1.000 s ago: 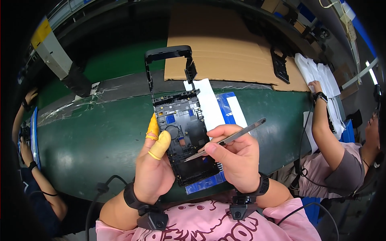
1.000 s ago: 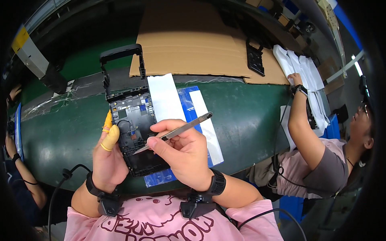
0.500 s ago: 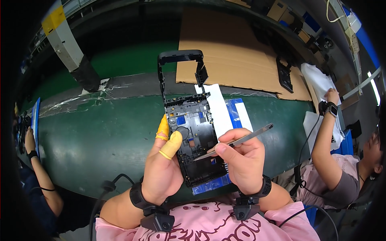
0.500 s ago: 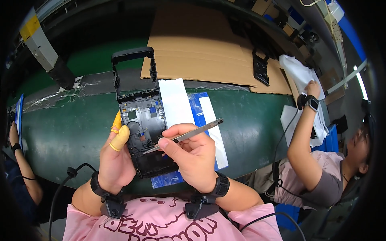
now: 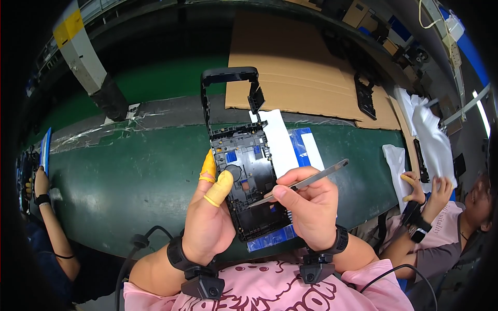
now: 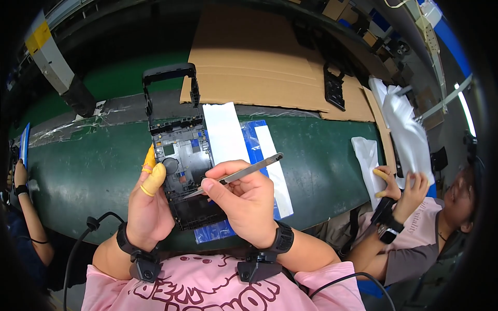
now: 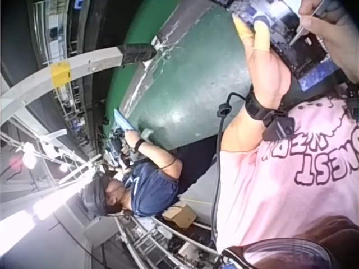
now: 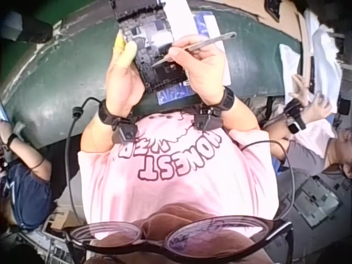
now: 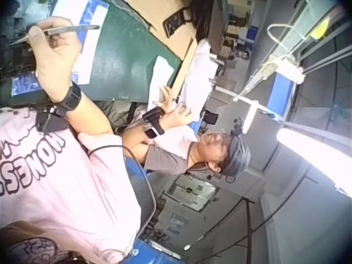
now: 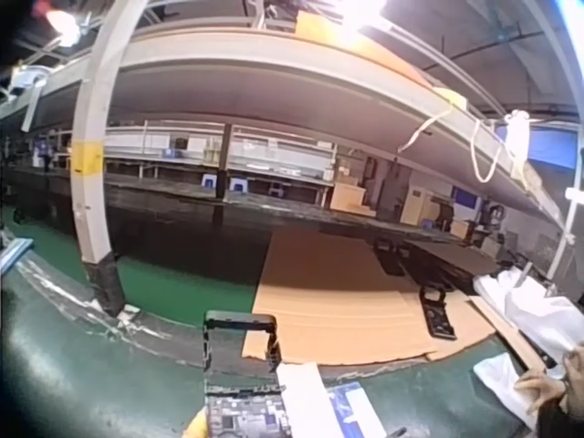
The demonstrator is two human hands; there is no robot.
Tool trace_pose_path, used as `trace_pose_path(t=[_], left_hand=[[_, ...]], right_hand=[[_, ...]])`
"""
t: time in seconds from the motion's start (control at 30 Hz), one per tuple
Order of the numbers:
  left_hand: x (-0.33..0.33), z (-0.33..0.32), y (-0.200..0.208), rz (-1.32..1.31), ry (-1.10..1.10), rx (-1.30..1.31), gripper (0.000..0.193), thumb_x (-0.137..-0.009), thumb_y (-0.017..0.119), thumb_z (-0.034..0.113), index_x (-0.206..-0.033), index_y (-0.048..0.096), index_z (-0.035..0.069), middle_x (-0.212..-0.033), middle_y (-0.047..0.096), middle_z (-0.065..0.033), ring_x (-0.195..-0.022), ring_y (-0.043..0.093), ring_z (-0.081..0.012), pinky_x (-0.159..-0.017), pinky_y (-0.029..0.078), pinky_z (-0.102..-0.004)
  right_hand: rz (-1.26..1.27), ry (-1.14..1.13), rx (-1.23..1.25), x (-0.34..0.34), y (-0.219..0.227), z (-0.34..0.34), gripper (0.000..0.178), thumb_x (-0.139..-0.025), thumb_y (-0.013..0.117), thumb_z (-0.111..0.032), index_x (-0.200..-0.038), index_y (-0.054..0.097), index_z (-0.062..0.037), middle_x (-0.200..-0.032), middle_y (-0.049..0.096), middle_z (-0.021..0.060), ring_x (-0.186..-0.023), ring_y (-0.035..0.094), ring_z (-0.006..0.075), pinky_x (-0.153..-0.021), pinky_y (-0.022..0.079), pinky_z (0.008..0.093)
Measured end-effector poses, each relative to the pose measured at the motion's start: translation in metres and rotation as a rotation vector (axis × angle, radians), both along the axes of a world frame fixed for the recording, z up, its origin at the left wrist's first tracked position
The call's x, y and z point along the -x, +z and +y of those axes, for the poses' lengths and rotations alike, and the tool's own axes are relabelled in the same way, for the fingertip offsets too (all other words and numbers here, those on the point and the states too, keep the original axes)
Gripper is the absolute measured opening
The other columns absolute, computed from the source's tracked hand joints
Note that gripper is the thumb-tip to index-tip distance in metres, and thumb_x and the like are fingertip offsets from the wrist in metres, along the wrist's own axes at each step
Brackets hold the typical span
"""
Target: Assembling and inspecting internal components of a handheld electronic device housing using scribe and tweezers.
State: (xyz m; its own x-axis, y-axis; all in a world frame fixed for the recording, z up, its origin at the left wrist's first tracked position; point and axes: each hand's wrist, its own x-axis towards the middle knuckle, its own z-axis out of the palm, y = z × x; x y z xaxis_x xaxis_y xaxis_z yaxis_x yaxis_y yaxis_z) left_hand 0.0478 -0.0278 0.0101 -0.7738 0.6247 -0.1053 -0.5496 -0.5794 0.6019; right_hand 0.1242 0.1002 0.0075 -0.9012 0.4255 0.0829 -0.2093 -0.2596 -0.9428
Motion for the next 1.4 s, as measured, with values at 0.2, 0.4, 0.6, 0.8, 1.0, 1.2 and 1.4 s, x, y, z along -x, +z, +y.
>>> trace_pose_path(t=[0.2, 0.4, 0.6, 0.8, 1.0, 1.2, 1.4], left_hand=[[0.001, 0.001, -0.007, 0.13, -0.059, 0.061, 0.083, -0.063, 0.048, -0.014, -0.136, 0.019, 0.01, -0.125, 0.041, -0.0071, -0.112, 0.045, -0.0203, -0.092, 0.039, -0.0324], [0.0, -0.002, -0.006, 0.145, -0.036, 0.081, 0.093, -0.055, 0.042, -0.019, -0.138, 0.014, 0.012, -0.124, 0.038, -0.0062, -0.11, 0.044, -0.0202, -0.091, 0.04, -0.0306], [0.008, -0.006, 0.004, 0.159, 0.128, 0.031, 0.085, -0.063, 0.061, -0.007, -0.135, 0.02, 0.013, -0.12, 0.043, -0.0085, -0.106, 0.046, -0.0222, -0.091, 0.041, -0.0372], [0.012, -0.001, 0.0, 0.061, 0.172, 0.032, 0.05, -0.083, 0.05, 0.01, -0.129, 0.033, 0.01, -0.116, 0.049, -0.0085, -0.103, 0.05, -0.0206, -0.089, 0.043, -0.0372], [0.01, 0.001, -0.004, 0.052, 0.17, 0.081, 0.043, -0.083, 0.051, 0.012, -0.125, 0.038, 0.01, -0.113, 0.051, -0.0059, -0.094, 0.051, -0.0165, -0.085, 0.044, -0.0333], [0.01, 0.002, -0.004, 0.024, 0.121, 0.041, 0.039, -0.089, 0.047, 0.025, -0.124, 0.038, 0.008, -0.116, 0.05, -0.0072, -0.102, 0.051, -0.0192, -0.089, 0.042, -0.0363], [0.009, 0.004, -0.002, -0.062, 0.032, -0.017, 0.039, -0.093, 0.037, 0.032, -0.124, 0.039, 0.009, -0.119, 0.049, -0.0086, -0.106, 0.05, -0.0217, -0.09, 0.042, -0.0387]], right_hand=[[0.006, -0.019, -0.011, 0.0, 0.002, 0.003, 0.014, -0.078, 0.06, 0.006, -0.091, 0.056, 0.0018, -0.079, 0.059, 0.004, -0.069, 0.056, 0.0063, -0.061, 0.045, 0.0176], [0.033, -0.101, 0.124, -0.003, 0.009, 0.02, 0.014, -0.076, 0.06, 0.004, -0.089, 0.056, 0.0011, -0.075, 0.06, 0.005, -0.064, 0.055, 0.0068, -0.055, 0.041, 0.0172], [-0.135, -0.239, -0.095, -0.027, -0.02, 0.05, 0.015, -0.077, 0.061, 0.002, -0.091, 0.055, 0.0003, -0.074, 0.059, 0.0038, -0.058, 0.051, 0.0047, -0.052, 0.039, 0.0164], [-0.25, -0.215, -0.133, -0.039, -0.037, 0.047, 0.017, -0.078, 0.061, 0.002, -0.094, 0.055, 0.0013, -0.076, 0.059, 0.0027, -0.064, 0.055, 0.0054, -0.056, 0.042, 0.0172], [-0.208, -0.206, -0.157, -0.039, -0.042, 0.046, 0.017, -0.079, 0.06, 0.002, -0.095, 0.054, 0.0014, -0.077, 0.059, 0.0034, -0.065, 0.054, 0.0047, -0.057, 0.041, 0.0171], [-0.245, -0.192, -0.165, -0.039, -0.041, 0.045, 0.016, -0.079, 0.059, 0.002, -0.095, 0.054, 0.001, -0.076, 0.059, 0.0036, -0.063, 0.054, 0.0047, -0.055, 0.04, 0.0164], [-0.252, -0.172, -0.131, -0.038, -0.041, 0.046, 0.016, -0.079, 0.06, 0.002, -0.094, 0.054, 0.0006, -0.073, 0.06, 0.0041, -0.061, 0.055, 0.0049, -0.053, 0.039, 0.016]])
